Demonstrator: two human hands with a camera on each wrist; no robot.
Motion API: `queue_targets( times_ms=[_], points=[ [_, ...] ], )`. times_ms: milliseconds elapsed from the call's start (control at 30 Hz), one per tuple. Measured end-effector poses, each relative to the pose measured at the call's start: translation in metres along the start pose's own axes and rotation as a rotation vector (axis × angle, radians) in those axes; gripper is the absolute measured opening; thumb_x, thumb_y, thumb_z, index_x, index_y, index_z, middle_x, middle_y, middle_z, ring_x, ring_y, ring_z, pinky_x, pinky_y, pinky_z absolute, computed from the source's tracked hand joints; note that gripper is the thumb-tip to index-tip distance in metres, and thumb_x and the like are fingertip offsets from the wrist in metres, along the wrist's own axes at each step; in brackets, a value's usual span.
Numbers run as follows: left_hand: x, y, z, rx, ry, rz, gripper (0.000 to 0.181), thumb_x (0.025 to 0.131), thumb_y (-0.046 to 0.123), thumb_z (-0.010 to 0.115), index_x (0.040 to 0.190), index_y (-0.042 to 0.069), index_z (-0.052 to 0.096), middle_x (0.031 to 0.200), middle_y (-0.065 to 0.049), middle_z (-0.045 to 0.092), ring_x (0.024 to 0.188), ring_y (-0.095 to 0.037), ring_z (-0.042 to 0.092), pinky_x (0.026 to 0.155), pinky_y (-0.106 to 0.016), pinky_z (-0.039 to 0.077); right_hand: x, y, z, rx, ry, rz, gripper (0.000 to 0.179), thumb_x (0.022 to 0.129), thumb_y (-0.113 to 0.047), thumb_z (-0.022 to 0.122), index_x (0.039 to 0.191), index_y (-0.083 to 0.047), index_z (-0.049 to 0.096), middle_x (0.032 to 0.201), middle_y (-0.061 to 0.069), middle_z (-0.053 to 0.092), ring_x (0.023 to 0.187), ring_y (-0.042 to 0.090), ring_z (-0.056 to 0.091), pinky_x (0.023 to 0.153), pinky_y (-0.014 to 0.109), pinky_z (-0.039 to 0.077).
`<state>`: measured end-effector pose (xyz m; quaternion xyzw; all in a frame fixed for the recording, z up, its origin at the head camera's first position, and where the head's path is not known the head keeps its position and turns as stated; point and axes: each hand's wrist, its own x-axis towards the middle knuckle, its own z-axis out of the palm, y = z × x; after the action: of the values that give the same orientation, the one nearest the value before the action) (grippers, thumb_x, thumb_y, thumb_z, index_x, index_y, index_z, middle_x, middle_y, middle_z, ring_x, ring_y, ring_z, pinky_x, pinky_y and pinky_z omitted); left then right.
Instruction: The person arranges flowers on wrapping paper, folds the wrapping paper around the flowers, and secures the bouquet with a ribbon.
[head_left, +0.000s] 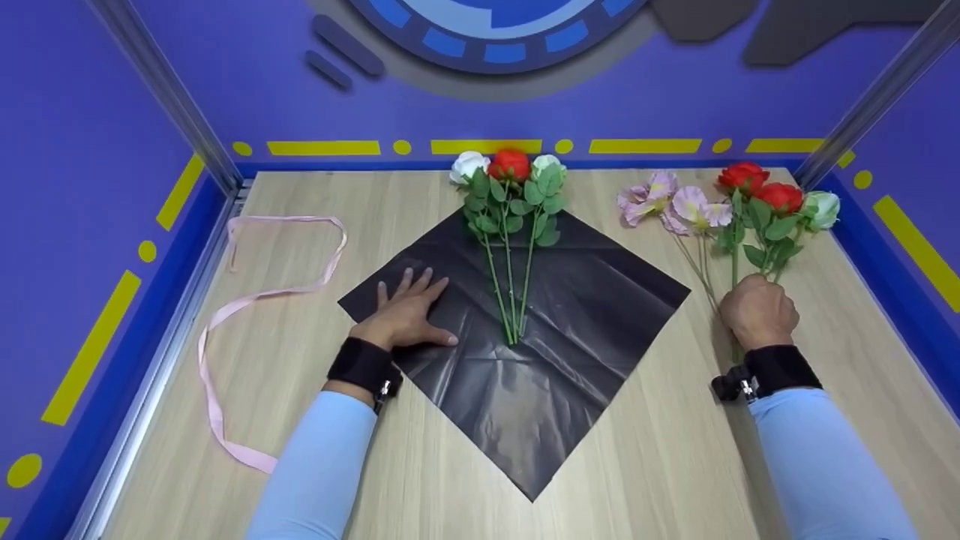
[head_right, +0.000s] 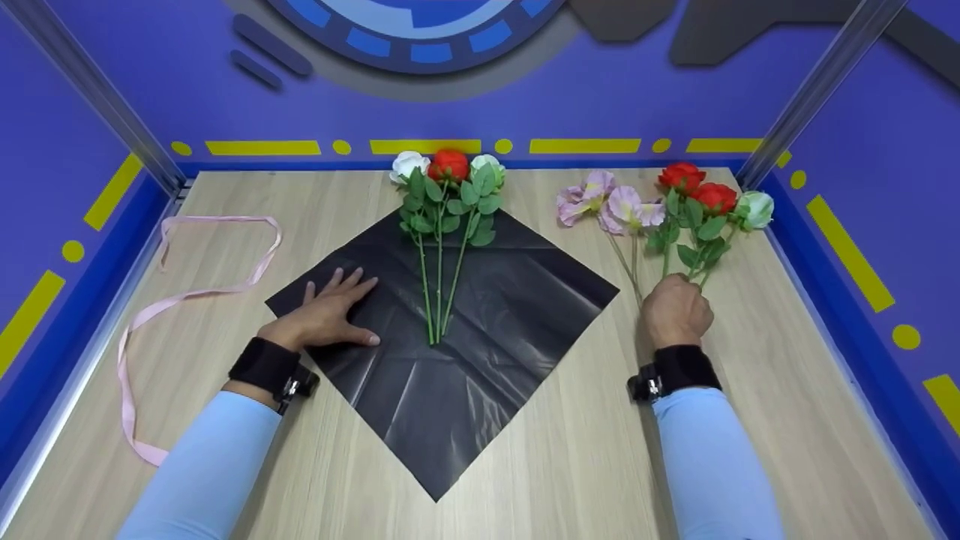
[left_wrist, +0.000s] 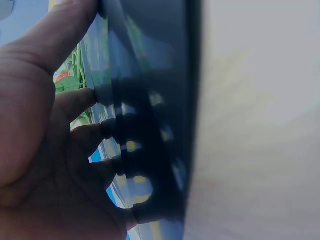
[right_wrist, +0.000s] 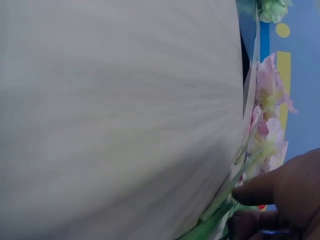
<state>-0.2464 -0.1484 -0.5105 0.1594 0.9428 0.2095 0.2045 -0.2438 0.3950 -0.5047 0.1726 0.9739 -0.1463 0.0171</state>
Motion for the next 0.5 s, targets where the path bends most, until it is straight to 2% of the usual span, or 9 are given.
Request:
queue_targets(
  times_ms=[100,200,400,500],
  points=[
    [0.0004,-0.0001,0.0006,-0.001,-0.001,0.001,0.108,0.086,0.057,0.08,0.169,0.023,0.02,0.178,-0.01,0.004,0.163,-0.039,-0.01,0.122,-0.073,-0.011,0.0014,0.0019,-0.0039,-0.024,-0.042,0.014,0.033,0.091,-0.012,0.046,0.098,0.014,0.066,0.107,0.048,0.062,0.096,0.063,0.063,0.06,0.056,0.052],
    [0.0005,-0.0001,0.0008,-0.002,-0.001,0.002,0.109,0.086,0.057,0.08,0.169,0.023,0.02,0.178,-0.01,0.004,0.163,-0.039,-0.01,0.122,-0.073,-0.012,0.0025,0.0036,-0.006,-0.01,-0.036,0.014,0.033,0.089,-0.013,0.048,0.094,0.014,0.067,0.106,0.048,0.063,0.094,0.061,0.064,0.06,0.055,0.054],
    [0.0011,0.0,0.0005,-0.004,0.007,0.009,0.108,0.085,0.057,0.081,0.169,0.022,0.022,0.178,-0.011,0.005,0.163,-0.04,-0.009,0.122,-0.074,-0.011,0.0016,0.003,-0.0078,0.091,0.113,-0.016,0.041,0.095,-0.016,0.045,0.07,0.009,0.065,0.091,0.045,0.066,0.082,0.06,0.064,0.068,0.06,0.053],
    [0.0014,-0.0004,0.0008,-0.004,0.012,0.013,0.108,0.085,0.057,0.081,0.169,0.022,0.022,0.177,-0.011,0.005,0.163,-0.04,-0.009,0.122,-0.074,-0.011,0.001,-0.001,-0.0105,0.135,0.198,-0.023,0.041,0.094,-0.015,0.044,0.065,0.007,0.063,0.086,0.043,0.066,0.081,0.062,0.064,0.068,0.063,0.051]
  ],
)
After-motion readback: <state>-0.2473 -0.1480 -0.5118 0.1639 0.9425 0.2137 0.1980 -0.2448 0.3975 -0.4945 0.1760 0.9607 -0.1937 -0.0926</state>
